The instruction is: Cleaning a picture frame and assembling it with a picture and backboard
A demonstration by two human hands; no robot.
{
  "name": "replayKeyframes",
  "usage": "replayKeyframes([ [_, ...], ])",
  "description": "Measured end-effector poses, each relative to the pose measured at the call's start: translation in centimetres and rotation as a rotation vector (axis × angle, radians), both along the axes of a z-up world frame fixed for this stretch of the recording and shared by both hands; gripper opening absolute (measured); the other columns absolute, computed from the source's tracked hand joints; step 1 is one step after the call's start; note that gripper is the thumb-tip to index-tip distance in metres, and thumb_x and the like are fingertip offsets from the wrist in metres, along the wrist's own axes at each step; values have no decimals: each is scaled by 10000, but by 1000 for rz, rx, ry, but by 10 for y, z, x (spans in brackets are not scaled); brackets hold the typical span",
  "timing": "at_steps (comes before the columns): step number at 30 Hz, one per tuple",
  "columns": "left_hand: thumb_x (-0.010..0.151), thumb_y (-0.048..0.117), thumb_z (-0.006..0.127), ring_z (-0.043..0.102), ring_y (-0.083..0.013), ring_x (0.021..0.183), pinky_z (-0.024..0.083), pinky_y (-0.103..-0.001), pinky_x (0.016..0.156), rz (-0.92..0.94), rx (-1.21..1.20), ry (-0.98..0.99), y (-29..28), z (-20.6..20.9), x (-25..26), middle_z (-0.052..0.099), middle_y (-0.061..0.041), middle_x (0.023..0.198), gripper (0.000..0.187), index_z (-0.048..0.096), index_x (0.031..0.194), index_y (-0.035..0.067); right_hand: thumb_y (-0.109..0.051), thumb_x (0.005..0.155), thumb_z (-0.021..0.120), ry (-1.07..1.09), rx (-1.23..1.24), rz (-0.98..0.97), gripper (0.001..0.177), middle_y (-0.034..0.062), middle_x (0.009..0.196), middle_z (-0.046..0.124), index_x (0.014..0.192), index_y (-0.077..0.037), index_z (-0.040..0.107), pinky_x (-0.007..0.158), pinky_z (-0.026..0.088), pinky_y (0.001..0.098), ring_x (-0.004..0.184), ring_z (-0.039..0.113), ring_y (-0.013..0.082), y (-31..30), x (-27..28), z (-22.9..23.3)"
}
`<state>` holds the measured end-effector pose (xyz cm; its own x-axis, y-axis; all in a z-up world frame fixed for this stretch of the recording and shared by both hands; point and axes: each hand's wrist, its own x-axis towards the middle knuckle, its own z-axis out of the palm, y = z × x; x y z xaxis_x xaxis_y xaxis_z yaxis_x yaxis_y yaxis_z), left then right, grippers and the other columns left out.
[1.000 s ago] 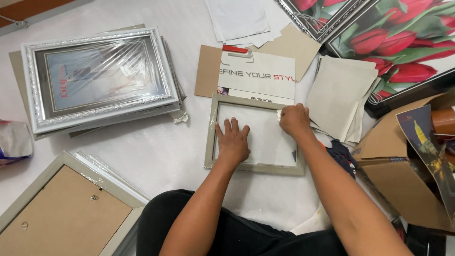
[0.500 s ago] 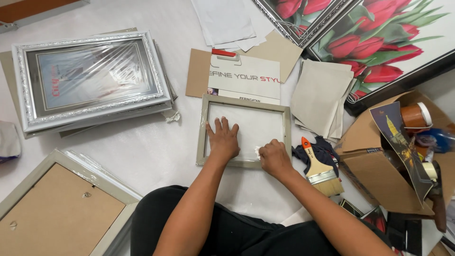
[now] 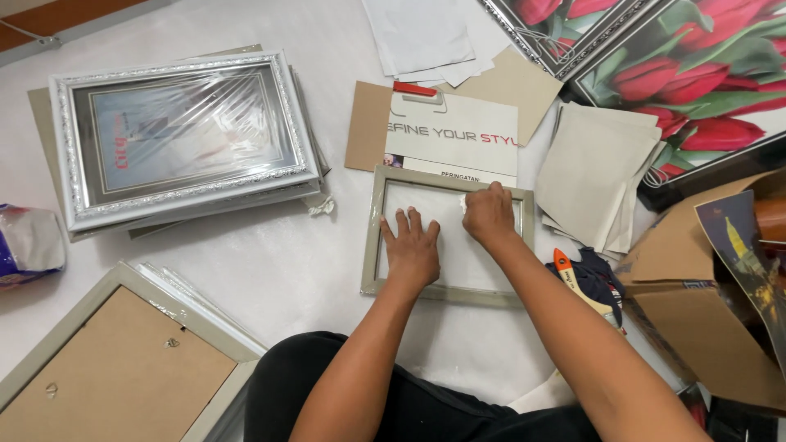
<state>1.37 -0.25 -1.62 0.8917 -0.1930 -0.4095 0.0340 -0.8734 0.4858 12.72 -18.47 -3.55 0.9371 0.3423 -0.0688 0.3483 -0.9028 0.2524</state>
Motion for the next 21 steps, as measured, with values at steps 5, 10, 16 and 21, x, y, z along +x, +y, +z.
replayKeyframes([
  [5,871,235,698,173,-481,1518,29,-728,1183,9,-3,-35,5,4,-2,298,-260,1613,613,466,1434,161,-135,852,616,-4,16,-22,186,87,748,708,836,-160,800,851,488,438,934,630,308,3,9,-5],
  [10,836,264,746,190,-478,1514,39,-737,1179,5,-8,-57,3,-8,-1,309,-257,1610,595,504,1369,159,-165,866,626,-4,102,-60,180,112,773,716,869,-159,806,844,509,462,946,634,344,0,-21,1],
  [16,873,186,686,168,-485,1524,30,-719,1191,23,-41,-79,2,-6,-6,285,-269,1625,578,490,1415,146,-130,839,634,37,61,21,162,91,733,692,817,-137,794,813,515,409,893,622,296,11,-100,15],
  [21,887,211,681,109,-480,1543,-13,-715,1196,-1,-20,-30,4,-2,-9,218,-261,1660,718,406,1549,169,-124,835,630,68,64,113,161,65,727,691,799,-138,786,771,494,372,860,614,254,15,-139,22],
])
